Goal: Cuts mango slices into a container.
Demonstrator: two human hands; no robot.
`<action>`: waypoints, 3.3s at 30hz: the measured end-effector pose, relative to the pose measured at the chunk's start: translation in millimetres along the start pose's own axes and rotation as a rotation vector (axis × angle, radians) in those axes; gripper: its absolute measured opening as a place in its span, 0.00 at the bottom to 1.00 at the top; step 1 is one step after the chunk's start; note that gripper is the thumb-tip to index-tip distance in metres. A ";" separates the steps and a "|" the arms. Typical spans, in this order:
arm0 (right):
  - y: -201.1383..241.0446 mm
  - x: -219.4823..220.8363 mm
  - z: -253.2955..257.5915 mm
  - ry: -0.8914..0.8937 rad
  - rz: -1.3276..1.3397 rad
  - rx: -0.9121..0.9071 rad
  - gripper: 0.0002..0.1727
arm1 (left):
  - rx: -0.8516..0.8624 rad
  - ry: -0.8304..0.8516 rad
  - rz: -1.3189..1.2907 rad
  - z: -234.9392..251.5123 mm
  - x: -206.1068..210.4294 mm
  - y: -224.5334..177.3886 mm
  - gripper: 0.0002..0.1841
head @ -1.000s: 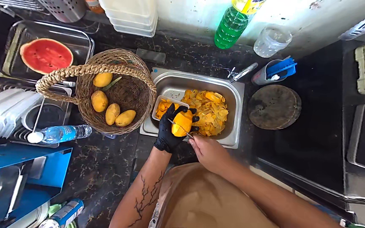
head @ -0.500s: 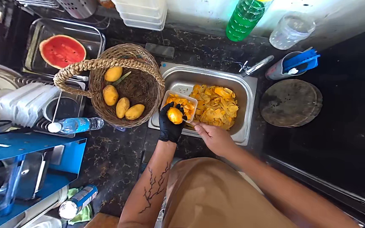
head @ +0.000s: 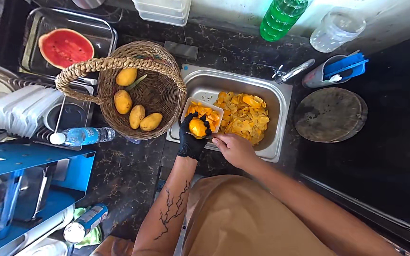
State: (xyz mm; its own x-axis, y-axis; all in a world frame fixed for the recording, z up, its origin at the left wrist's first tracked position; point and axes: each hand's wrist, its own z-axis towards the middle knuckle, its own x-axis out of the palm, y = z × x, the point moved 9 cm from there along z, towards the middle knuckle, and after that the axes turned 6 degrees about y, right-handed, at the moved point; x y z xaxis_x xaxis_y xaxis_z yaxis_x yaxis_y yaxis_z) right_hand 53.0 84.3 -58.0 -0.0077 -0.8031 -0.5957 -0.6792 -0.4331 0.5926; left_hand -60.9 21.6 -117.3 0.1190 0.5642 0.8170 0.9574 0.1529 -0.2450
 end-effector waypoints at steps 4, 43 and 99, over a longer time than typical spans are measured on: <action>0.3 5.9 14.5 -0.029 -0.003 -0.018 0.28 | 0.098 -0.176 -0.020 9.2 -9.2 -11.8 0.21; -22.2 21.3 69.4 0.200 0.081 0.332 0.35 | 0.183 -0.334 0.289 17.0 -33.1 -21.1 0.25; -2.7 -19.5 -14.3 0.049 0.234 -0.022 0.24 | -0.007 -0.024 0.016 -0.7 31.5 -0.9 0.30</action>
State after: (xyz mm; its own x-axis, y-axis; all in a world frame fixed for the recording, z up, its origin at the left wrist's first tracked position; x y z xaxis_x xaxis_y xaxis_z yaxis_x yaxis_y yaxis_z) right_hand 65.5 95.3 -40.2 -0.1265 -0.9014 -0.4140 -0.6469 -0.2414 0.7234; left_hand -57.8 38.6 -91.0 0.1276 0.5858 0.8003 0.9573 0.1383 -0.2538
